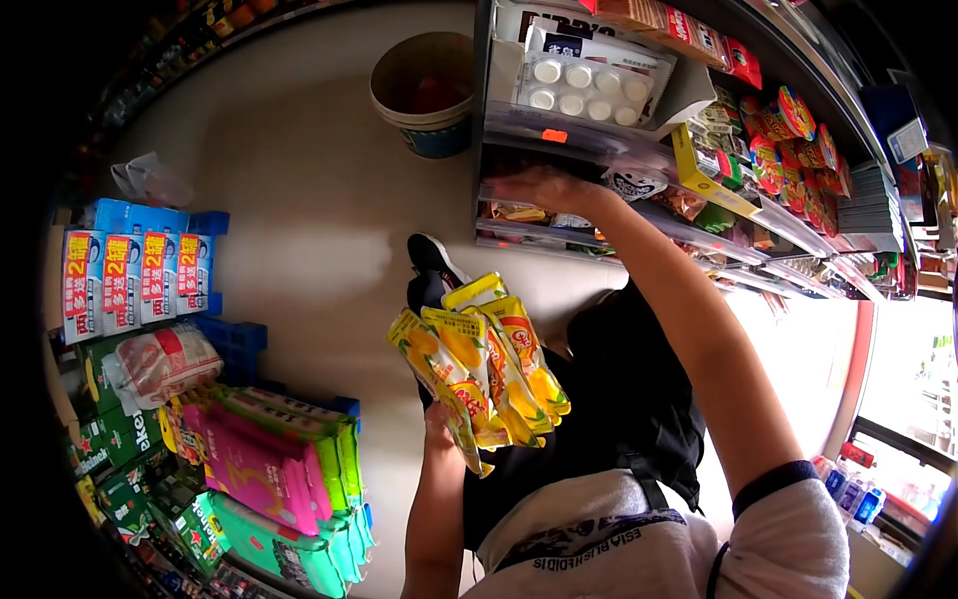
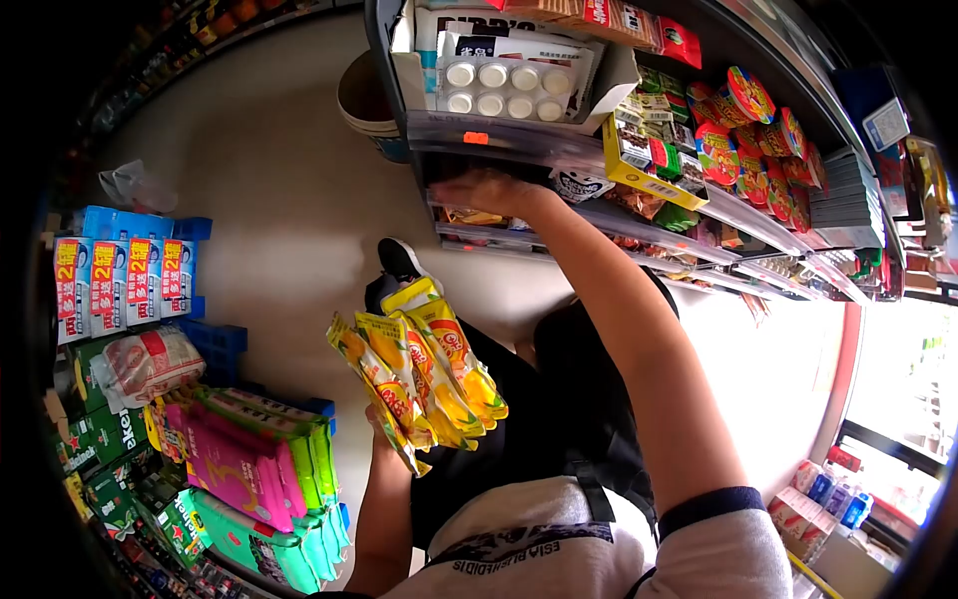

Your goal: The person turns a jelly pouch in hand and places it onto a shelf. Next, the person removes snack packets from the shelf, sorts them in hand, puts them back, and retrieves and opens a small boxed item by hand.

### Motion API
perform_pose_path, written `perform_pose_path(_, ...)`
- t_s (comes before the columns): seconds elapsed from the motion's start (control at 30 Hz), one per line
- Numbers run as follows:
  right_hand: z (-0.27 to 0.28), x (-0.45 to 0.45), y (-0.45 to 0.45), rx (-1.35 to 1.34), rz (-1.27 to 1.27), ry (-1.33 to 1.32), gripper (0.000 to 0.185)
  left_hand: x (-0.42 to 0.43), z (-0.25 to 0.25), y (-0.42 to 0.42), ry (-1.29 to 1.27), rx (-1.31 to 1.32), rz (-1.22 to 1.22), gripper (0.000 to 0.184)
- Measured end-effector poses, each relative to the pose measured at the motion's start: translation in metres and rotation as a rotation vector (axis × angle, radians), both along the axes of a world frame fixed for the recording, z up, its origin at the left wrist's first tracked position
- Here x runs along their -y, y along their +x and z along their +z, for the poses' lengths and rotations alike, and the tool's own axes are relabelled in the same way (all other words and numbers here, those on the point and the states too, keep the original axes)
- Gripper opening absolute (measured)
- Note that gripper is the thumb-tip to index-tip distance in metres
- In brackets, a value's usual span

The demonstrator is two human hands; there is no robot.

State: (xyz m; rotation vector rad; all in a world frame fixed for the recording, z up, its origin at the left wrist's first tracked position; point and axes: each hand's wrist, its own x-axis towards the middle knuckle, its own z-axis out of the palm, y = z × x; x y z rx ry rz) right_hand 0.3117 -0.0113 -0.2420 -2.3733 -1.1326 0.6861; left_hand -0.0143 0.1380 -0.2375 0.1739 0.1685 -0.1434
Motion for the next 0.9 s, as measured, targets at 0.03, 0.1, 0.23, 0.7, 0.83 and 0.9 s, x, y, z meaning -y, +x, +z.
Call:
perform_pose_path(0.03, 0.013, -0.001, -0.005, -0.224, -0.163, -0.019, 0.046, 0.001, 0.001, 0.001, -0.005, 0.016, -0.001, 0.084)
perform_pose_path(0.1, 0.013, 0.003, -0.004, -0.283, -0.199, 0.06, 0.04, 0.0, -0.001, 0.0, 0.015, 0.02, -0.015, 0.084)
perform_pose_path(0.23, -0.001, 0.022, -0.01, 0.579, 0.027, 0.142, 0.029, -0.001, -0.003, -0.001, 0.09, 0.016, -0.006, 0.084)
perform_pose_path(0.7, 0.042, 0.02, -0.1, 0.45, -0.193, 0.197, 0.052, 0.001, 0.007, 0.003, 0.045, 0.021, 0.001, 0.086)
perform_pose_path(0.83, 0.023, 0.004, -0.059, 0.482, -0.518, -0.143, 0.071, 0.001, 0.004, 0.005, 0.072, 0.044, 0.025, 0.086)
perform_pose_path(0.9, 0.015, 0.002, -0.054, 0.359, -0.543, -0.244, 0.078, 0.0, -0.002, -0.001, 0.066, 0.035, 0.034, 0.085)
